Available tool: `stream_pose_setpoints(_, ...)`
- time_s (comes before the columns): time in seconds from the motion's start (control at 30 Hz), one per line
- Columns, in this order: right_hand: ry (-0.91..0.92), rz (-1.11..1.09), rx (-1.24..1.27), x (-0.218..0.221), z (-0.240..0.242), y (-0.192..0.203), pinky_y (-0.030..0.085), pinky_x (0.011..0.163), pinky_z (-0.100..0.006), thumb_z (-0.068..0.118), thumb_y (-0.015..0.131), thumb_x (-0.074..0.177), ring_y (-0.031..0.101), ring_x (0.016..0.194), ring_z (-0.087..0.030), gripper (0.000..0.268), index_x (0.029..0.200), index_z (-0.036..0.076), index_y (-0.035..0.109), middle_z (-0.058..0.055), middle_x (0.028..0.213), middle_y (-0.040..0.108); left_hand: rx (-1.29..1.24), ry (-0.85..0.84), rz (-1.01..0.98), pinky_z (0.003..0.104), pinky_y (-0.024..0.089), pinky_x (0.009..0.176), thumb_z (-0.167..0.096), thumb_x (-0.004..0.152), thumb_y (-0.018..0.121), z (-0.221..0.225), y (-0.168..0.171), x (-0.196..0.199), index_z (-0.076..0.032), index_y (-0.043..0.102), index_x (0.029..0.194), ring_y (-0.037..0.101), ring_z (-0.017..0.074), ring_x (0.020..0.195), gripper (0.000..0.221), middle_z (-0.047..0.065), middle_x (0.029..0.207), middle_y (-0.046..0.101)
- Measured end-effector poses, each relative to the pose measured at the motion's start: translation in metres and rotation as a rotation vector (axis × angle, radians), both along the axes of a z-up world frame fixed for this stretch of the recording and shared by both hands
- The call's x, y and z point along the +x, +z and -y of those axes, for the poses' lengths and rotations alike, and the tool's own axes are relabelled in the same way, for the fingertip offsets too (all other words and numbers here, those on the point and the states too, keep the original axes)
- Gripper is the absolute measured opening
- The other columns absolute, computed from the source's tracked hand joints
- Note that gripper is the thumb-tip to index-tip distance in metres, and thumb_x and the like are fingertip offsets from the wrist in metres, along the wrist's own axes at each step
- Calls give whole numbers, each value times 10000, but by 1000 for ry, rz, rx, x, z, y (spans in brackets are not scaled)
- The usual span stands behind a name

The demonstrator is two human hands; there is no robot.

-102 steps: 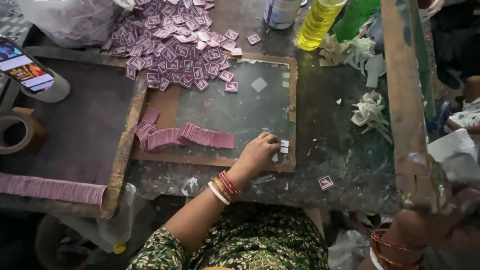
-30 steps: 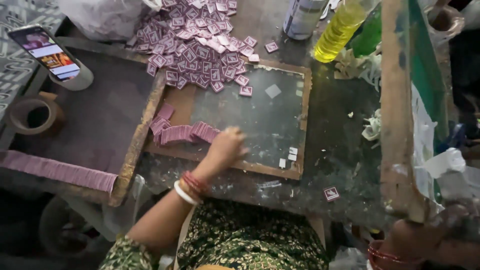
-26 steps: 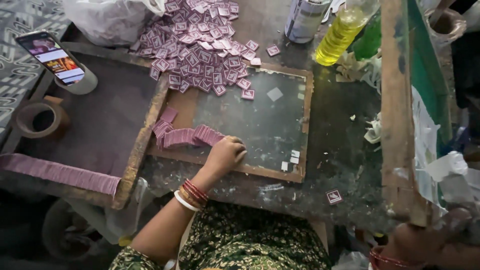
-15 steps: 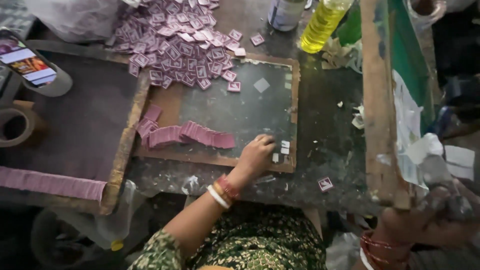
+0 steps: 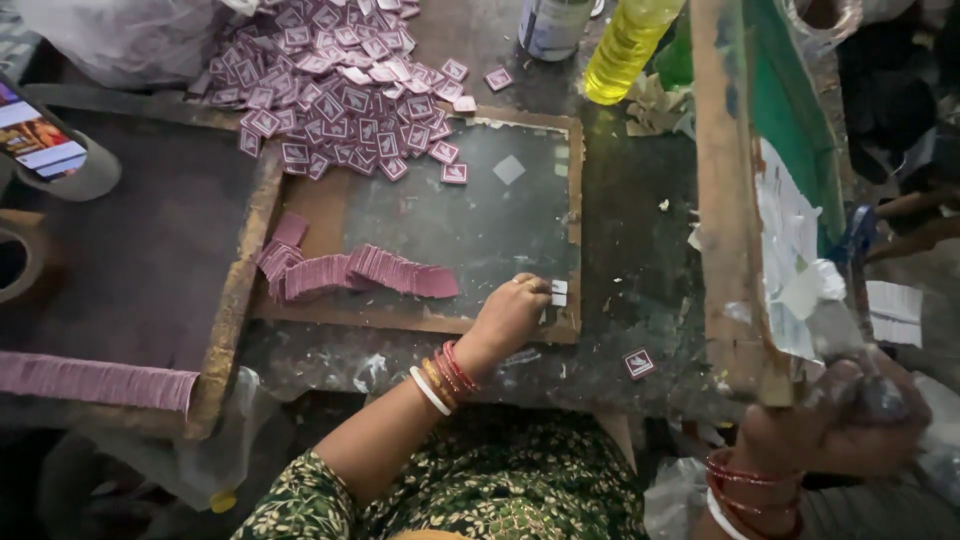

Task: Using a manual screen printing frame to apply white ink to small purple garment tags.

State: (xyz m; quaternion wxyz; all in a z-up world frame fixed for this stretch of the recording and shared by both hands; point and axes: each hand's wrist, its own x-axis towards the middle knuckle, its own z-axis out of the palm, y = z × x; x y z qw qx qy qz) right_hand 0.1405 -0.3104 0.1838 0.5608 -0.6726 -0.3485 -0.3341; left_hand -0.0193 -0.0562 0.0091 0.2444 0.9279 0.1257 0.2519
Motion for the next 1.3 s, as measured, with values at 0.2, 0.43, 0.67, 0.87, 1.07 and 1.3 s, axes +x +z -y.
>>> stream_pose_setpoints(0.2, 178, -10, -157, 7, 4, -98, 472, 772, -302, 178, 550, 1137, 550, 832, -149, 186, 1048, 15, 548, -63, 952, 577, -294, -203, 92, 417, 517, 805, -211, 825, 745, 32, 79, -46, -67, 799, 920, 660, 336, 949, 181, 116, 996, 751)
stream_pose_setpoints(0.43, 576, 10, -667, -65, -98, -33, 558, 767, -424, 113, 638, 926, 704, 910, -369, 232, 1139, 64, 717, -179, 1026, 721, -753, 362, -202, 470, 560, 727, -515, 842, 775, 47, 50, -104, -11, 703, 1017, 733, 368, 837, 538, 202, 902, 743)
stream_pose_setpoints(0.67, 670, -59, -916, -16, -179, -72, 567, 752, -427, 107, 666, 899, 712, 882, -346, 254, 1143, 119, 732, -130, 1006, 740, -334, 336, -572, 513, 555, 751, -464, 713, 862, 32, 37, -97, -46, 662, 913, 704, 408, 845, 504, 197, 873, 726)
stream_pose_setpoints(0.87, 694, -23, -861, -64, -114, -100, 566, 896, -409, -1, 649, 861, 708, 1048, -335, 345, 1185, 95, 717, -148, 1165, 734, -317, 346, -594, 497, 562, 752, -452, 693, 870, 27, 31, -97, -61, 695, 898, 713, 391, 837, 475, 186, 860, 735)
stream_pose_setpoints(1.07, 604, -135, -750, -91, -74, -52, 569, 918, -403, 66, 678, 897, 722, 1082, -333, 285, 1180, 78, 709, -153, 1157, 741, -533, 230, -438, 429, 566, 706, -438, 624, 916, 14, 87, -98, -40, 761, 989, 713, 315, 754, 561, 165, 817, 739)
stream_pose_setpoints(1.3, 290, 14, -420, 0, -1, -95, 561, 885, -381, 188, 644, 1021, 689, 970, -298, 260, 1196, -4, 663, -190, 1122, 717, -1220, -276, 115, 319, 578, 820, -381, 879, 782, 9, 131, -72, -47, 740, 1181, 758, 172, 927, 452, 118, 1064, 769)
